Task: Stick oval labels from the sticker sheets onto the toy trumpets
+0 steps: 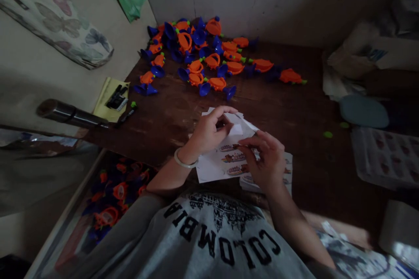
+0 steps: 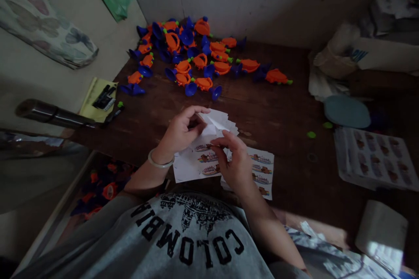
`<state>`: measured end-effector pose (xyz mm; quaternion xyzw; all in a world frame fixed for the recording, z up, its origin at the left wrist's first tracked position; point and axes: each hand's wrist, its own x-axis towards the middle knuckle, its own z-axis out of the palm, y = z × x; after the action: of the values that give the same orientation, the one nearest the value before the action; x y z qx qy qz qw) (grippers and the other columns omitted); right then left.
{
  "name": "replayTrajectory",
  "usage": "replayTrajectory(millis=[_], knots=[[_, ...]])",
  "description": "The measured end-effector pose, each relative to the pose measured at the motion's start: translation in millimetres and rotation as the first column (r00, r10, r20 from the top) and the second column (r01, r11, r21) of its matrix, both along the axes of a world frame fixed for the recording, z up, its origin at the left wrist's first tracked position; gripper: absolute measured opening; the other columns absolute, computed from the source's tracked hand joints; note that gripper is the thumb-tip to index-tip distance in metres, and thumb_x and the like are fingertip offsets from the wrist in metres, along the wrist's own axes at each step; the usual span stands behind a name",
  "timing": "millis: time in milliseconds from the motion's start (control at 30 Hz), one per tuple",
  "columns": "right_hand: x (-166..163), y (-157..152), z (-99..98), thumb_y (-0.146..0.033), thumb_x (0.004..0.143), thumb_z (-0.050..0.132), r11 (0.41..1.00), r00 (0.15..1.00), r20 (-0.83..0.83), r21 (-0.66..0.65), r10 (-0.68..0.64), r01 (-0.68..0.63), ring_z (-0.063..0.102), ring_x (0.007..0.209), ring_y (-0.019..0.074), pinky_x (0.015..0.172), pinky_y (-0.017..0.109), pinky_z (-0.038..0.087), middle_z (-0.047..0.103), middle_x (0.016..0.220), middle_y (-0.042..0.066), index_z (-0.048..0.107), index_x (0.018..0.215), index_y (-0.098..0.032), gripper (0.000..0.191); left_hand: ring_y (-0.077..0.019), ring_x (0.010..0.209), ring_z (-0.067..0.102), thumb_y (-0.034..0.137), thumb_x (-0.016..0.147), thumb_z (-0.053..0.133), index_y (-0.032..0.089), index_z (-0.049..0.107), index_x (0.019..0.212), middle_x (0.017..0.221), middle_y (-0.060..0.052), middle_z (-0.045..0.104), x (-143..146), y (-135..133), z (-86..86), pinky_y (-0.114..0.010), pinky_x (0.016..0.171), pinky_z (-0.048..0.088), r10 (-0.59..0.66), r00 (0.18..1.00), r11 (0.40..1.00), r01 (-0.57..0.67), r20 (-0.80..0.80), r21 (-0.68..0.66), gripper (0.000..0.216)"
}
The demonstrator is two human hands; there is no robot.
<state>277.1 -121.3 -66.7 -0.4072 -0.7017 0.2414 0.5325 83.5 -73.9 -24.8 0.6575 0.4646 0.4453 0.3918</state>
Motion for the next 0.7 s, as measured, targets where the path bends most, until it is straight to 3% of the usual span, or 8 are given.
replayTrajectory(millis=[167,300,367,500,600,700], knots=[[1.5,5.1,-2.3,-0.010,0.093,0.067,0.988,0.968,0.210,0.099,-0.134,0.116,0.072,0.075,0.0170,0.072,0.033,0.060,0.077,0.082,-0.002,0.075,0.096,-0.029,0.021,-0.0120,0.070,0.063,0.013,0.091,0.064,0.020,0.064,0.125,0.083,0.001,0.072,-0.6,8.6,-12.3,-0.026,0.070,0.049,-0.042,0.999,0.999,0.043,-0.019,0.019,0.035],[4.3,-5.5,-5.6,-0.013,0.090,0.073,0.943,0.922,0.275,0.270,-0.271,0.196,0.066,0.077,0.0188,0.071,0.034,0.055,0.071,0.078,0.000,0.078,0.092,-0.031,0.019,-0.0126,0.075,0.066,0.015,0.093,0.063,0.021,0.062,0.129,0.090,0.000,0.074,4.6,33.9,-37.9,-0.025,0.072,0.050,-0.015,0.992,0.998,0.022,-0.125,0.056,0.036],[4.7,-14.6,-4.0,-0.010,0.087,0.076,0.936,0.940,0.265,0.331,-0.215,0.121,0.065,0.076,0.0183,0.075,0.035,0.054,0.070,0.077,-0.002,0.078,0.099,-0.033,0.026,-0.0140,0.081,0.070,0.015,0.096,0.061,0.020,0.062,0.132,0.098,-0.002,0.077,12.5,50.9,-57.5,-0.027,0.079,0.053,0.016,0.958,0.995,0.012,-0.288,0.096,0.036],[4.2,-25.7,1.7,0.003,0.084,0.071,0.935,0.987,0.154,0.354,-0.034,-0.023,0.064,0.071,0.0177,0.077,0.037,0.054,0.077,0.077,-0.008,0.059,0.143,-0.038,0.073,-0.0223,0.110,0.073,0.011,0.097,0.062,0.018,0.064,0.134,0.120,-0.009,0.079,26.2,82.6,-88.6,-0.038,0.101,0.055,-0.028,0.850,0.991,0.094,-0.527,0.099,0.038],[3.7,-23.3,2.4,0.003,0.085,0.068,0.962,0.997,0.065,0.271,-0.051,0.032,0.066,0.064,0.0184,0.076,0.040,0.056,0.077,0.073,-0.011,0.039,0.159,-0.042,0.091,-0.0314,0.141,0.058,0.014,0.097,0.063,0.014,0.063,0.140,0.145,-0.016,0.068,18.7,109.4,-91.9,-0.050,0.121,0.044,0.025,0.831,0.990,0.058,-0.555,0.132,0.044],[0.1,-17.7,0.9,0.001,0.086,0.067,0.984,0.999,-0.028,0.175,-0.036,0.040,0.069,0.059,0.0183,0.072,0.041,0.057,0.077,0.075,-0.011,0.038,0.158,-0.044,0.090,-0.0374,0.161,0.031,0.009,0.095,0.059,0.010,0.052,0.151,0.169,-0.021,0.043,-0.5,144.0,-87.1,-0.059,0.129,0.031,0.161,0.748,0.986,-0.092,-0.644,0.140,0.056]])
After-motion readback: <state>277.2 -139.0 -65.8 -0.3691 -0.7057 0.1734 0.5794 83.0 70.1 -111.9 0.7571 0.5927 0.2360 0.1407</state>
